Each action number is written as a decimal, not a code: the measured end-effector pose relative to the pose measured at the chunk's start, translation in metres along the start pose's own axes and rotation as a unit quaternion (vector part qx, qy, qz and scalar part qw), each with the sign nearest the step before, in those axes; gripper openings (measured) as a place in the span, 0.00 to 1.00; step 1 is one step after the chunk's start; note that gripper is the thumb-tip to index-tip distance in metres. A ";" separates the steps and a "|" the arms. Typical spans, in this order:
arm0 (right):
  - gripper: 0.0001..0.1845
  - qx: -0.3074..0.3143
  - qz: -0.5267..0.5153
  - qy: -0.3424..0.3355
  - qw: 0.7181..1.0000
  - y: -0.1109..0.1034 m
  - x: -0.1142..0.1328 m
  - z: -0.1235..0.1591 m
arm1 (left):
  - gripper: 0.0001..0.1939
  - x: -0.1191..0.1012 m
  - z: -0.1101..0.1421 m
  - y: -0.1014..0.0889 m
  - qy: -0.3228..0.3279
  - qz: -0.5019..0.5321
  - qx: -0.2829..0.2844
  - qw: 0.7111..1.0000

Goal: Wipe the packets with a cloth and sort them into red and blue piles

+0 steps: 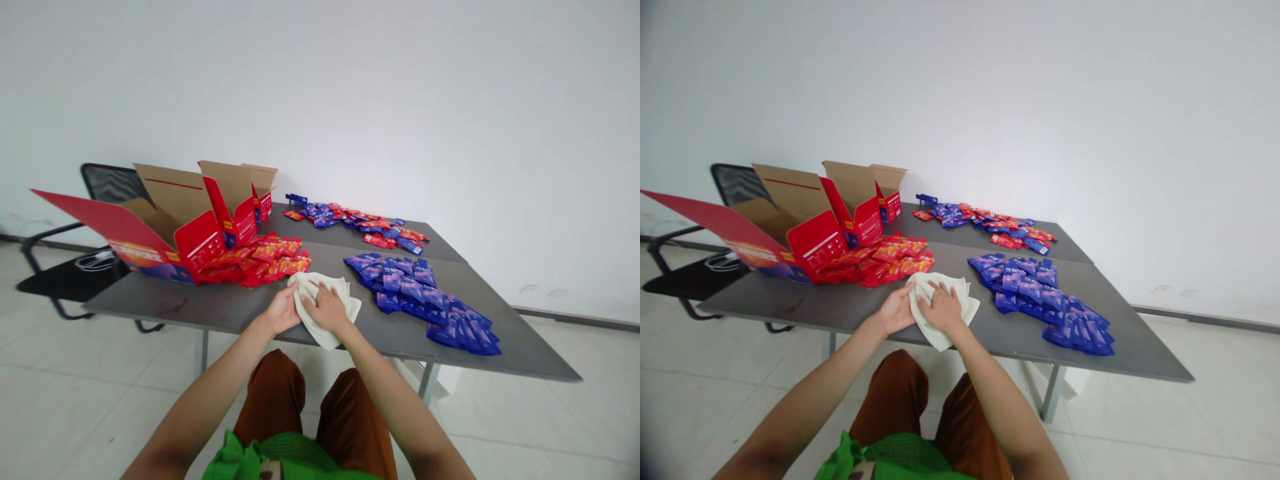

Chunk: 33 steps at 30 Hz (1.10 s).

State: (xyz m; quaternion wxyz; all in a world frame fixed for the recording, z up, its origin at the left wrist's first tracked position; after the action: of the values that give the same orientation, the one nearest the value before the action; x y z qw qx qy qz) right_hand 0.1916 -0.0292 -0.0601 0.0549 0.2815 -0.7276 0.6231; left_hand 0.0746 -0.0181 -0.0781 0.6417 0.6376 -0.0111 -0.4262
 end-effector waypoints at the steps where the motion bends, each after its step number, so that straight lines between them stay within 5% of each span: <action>1: 0.30 0.005 0.004 0.019 1.000 0.001 -0.003 -0.009 | 0.22 0.001 0.002 0.003 0.000 -0.003 0.020 1.000; 6: 0.29 -0.002 0.022 0.058 0.998 0.003 -0.002 -0.021 | 0.25 0.001 0.012 0.011 -0.020 -0.019 0.044 0.999; 15: 0.39 -0.094 0.019 -0.075 0.992 -0.003 0.019 0.055 | 0.23 -0.003 0.012 0.007 -0.003 -0.008 -0.062 0.998; 26: 0.30 0.022 0.000 0.006 1.000 0.000 -0.009 -0.017 | 0.24 0.001 0.014 0.003 0.021 -0.027 0.016 0.999; 29: 0.27 0.017 0.008 -0.011 1.000 -0.001 -0.003 -0.010 | 0.24 -0.002 0.016 0.003 -0.013 -0.022 0.033 0.999; 33: 0.25 -0.040 0.030 0.018 0.999 -0.007 0.005 0.032 | 0.22 0.000 0.015 0.000 -0.013 -0.065 0.034 0.997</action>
State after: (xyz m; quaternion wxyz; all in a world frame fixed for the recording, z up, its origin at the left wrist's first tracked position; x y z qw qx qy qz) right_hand 0.1989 -0.0613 -0.0585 0.0608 0.2460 -0.7586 0.6002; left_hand 0.0661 -0.0306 -0.0748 0.5906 0.6529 0.0077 -0.4741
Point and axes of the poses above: each hand's wrist, its own z-axis away from the middle knuckle, its own y-axis out of the palm, x = y × z, the point moved 3 cm from there along -z, towards the middle knuckle, and after that the axes turned 2 degrees about -x, right-handed, at the moved point
